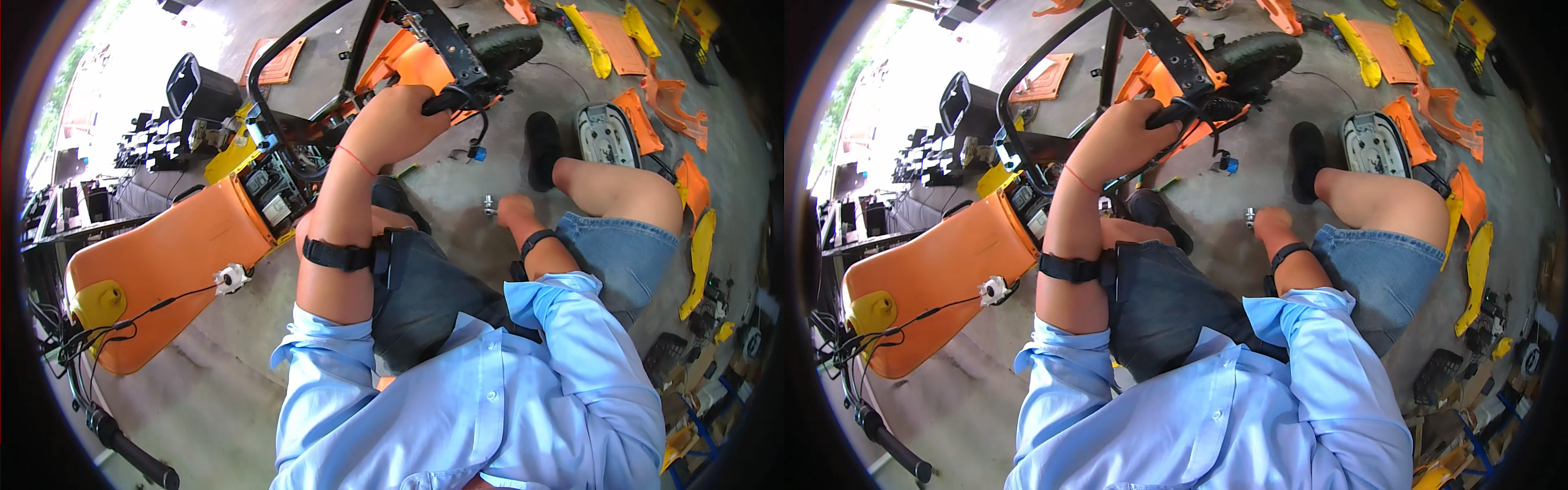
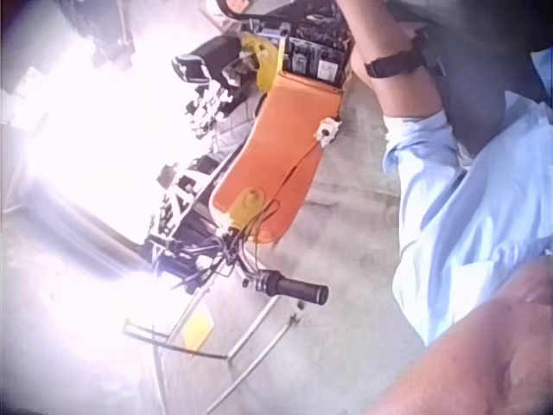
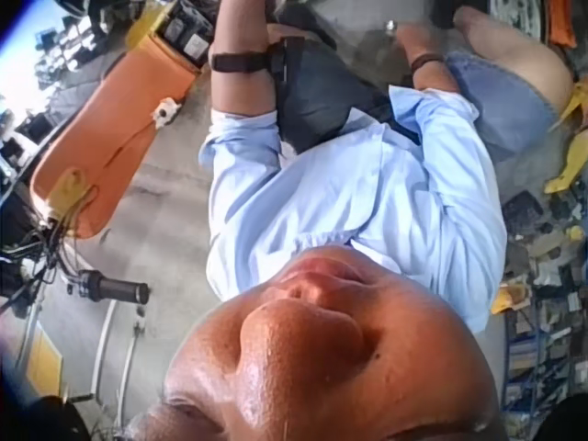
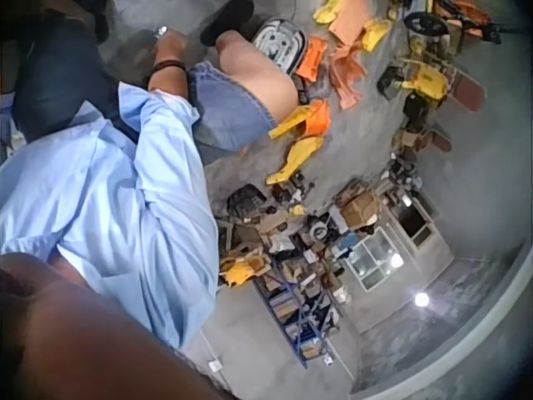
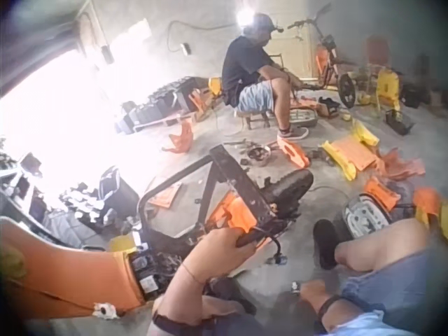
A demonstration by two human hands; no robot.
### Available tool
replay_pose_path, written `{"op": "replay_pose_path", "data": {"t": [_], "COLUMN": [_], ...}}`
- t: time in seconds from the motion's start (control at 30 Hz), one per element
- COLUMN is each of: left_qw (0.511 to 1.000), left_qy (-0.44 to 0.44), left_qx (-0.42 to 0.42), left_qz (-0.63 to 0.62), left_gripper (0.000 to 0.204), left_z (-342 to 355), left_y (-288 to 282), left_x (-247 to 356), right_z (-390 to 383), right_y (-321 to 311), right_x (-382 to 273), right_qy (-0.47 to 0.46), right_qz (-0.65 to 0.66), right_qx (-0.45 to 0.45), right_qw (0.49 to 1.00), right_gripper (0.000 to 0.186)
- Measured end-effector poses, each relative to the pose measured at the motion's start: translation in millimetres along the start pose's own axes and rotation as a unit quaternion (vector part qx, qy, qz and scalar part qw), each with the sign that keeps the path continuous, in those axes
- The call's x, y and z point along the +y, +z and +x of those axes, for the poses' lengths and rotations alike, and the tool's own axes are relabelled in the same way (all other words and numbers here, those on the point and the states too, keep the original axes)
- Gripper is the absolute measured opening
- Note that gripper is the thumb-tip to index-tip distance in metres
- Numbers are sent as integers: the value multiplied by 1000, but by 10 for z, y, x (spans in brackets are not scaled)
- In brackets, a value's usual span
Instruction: Repairing or assembling a motorcycle frame and internal components using a socket wrench.
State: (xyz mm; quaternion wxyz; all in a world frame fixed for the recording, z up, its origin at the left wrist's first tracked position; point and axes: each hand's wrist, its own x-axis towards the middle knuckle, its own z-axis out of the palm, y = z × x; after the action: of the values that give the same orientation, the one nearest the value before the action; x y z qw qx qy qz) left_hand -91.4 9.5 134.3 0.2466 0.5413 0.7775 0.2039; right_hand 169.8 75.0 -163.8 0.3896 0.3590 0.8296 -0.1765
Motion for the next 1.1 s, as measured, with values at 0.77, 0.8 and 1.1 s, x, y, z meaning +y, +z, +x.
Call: {"op": "replay_pose_path", "data": {"t": [0.77, 0.8, 1.1], "left_qw": [1000, 1000, 1000], "left_qy": [-2, -1, -8], "left_qx": [6, 8, -3], "left_qz": [30, 30, 27], "left_gripper": [40, 40, 39], "left_z": [-3, -8, -12], "left_y": [16, 19, -4], "left_x": [3, -2, 4], "right_z": [23, 25, 39], "right_y": [15, 30, -2], "right_x": [13, 15, 11], "right_qy": [6, 7, -2], "right_qz": [-13, -12, -18], "right_qx": [-14, -13, -9], "right_qw": [1000, 1000, 1000], "right_gripper": [34, 34, 33]}}
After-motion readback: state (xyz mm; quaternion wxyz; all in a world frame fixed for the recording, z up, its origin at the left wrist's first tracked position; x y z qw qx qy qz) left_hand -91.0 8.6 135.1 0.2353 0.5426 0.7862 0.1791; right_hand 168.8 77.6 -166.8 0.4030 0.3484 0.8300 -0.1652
